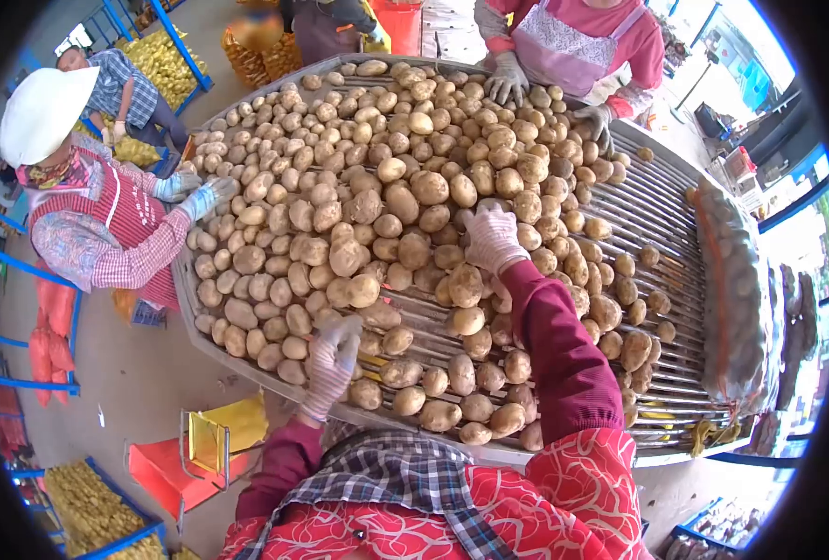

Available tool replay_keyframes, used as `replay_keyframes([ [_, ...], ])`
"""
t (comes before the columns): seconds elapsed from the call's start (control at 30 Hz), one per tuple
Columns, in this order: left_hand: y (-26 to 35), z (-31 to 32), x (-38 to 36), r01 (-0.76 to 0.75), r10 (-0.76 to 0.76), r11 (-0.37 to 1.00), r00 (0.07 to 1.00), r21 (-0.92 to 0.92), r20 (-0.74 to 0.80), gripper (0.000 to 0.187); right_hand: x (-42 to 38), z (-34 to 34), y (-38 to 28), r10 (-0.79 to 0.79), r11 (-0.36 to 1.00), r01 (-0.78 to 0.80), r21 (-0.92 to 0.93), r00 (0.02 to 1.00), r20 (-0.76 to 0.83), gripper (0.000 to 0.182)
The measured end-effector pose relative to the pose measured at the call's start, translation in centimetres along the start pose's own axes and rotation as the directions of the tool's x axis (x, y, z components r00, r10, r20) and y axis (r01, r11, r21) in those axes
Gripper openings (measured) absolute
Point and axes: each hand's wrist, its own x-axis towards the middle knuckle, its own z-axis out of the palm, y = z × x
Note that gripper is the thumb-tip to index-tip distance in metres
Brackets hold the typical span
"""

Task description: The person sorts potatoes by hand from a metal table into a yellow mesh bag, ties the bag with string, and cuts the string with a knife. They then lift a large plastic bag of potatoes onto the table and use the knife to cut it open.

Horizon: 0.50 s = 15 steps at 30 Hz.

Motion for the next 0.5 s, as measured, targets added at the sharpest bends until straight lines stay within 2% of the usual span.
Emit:
replay_keyframes([
  [0.07, -1.2, 1.3, -0.1, -0.009, 0.008, 0.996, 1.0, -0.092, -0.011, 0.03, -1.4, -2.2, -1.2, 0.017, 0.982, -0.002, 0.191, 0.997, -0.075, 0.039],
  [0.13, 0.6, 1.5, -0.6, 0.238, -0.218, 0.883, 0.971, -0.405, 0.097, 0.038, -3.1, -3.2, -4.2, -0.026, 0.902, 0.129, 0.412, 0.969, -0.246, 0.031],
  [0.17, 1.9, 2.0, -0.2, 0.268, -0.25, 0.797, 0.962, -0.541, 0.108, 0.049, -3.4, -2.8, -5.7, -0.088, 0.74, 0.205, 0.64, 0.974, -0.209, 0.027],
  [0.2, 2.7, 2.5, 0.3, 0.267, -0.249, 0.799, 0.962, -0.539, 0.108, 0.049, -3.4, -2.5, -7.2, -0.158, 0.513, 0.25, 0.821, 0.968, -0.196, 0.023],
  [0.23, 3.2, 2.8, 0.9, 0.291, -0.287, 0.567, 0.947, -0.771, 0.147, 0.05, -3.3, -2.9, -8.8, -0.193, 0.505, 0.291, 0.813, 0.956, -0.223, 0.021],
  [0.27, 3.5, 2.9, 1.4, 0.285, -0.308, 0.274, 0.931, -0.919, 0.197, 0.052, -3.2, -3.8, -9.7, -0.227, 0.495, 0.334, 0.802, 0.941, -0.251, 0.019],
  [0.3, 3.1, 2.5, 1.4, 0.281, -0.304, 0.278, 0.933, -0.919, 0.193, 0.052, -2.4, -5.2, -9.6, -0.134, 0.503, 0.271, 0.821, 0.963, -0.236, 0.019],
  [0.33, 2.1, 2.0, 0.7, 0.346, -0.399, 0.231, 0.886, -0.909, 0.236, 0.05, -0.3, -4.6, -8.7, -0.023, 0.605, 0.269, 0.749, 0.947, -0.321, 0.02],
  [0.4, -0.2, 1.2, -0.8, 0.452, -0.572, 0.121, 0.76, -0.884, 0.31, 0.048, 4.0, -3.5, -5.3, 0.035, 0.901, 0.143, 0.41, 0.917, -0.397, 0.035],
  [0.43, -1.3, 1.6, -1.7, 0.388, -0.592, 0.21, 0.781, -0.897, 0.199, 0.045, 5.8, -2.4, -3.8, 0.025, 0.933, 0.098, 0.347, 0.942, -0.335, 0.045],
  [0.47, -1.2, 1.3, -2.0, 0.378, -0.59, 0.216, 0.785, -0.9, 0.188, 0.045, 7.4, -1.2, -2.7, 0.021, 0.96, 0.056, 0.275, 0.963, -0.27, 0.056],
  [0.5, -0.6, 1.0, -2.3, 0.41, -0.594, 0.201, 0.773, -0.89, 0.222, 0.044, 8.7, -0.4, -2.3, -0.11, 0.986, 0.135, 0.102, 0.968, -0.225, 0.069],
])
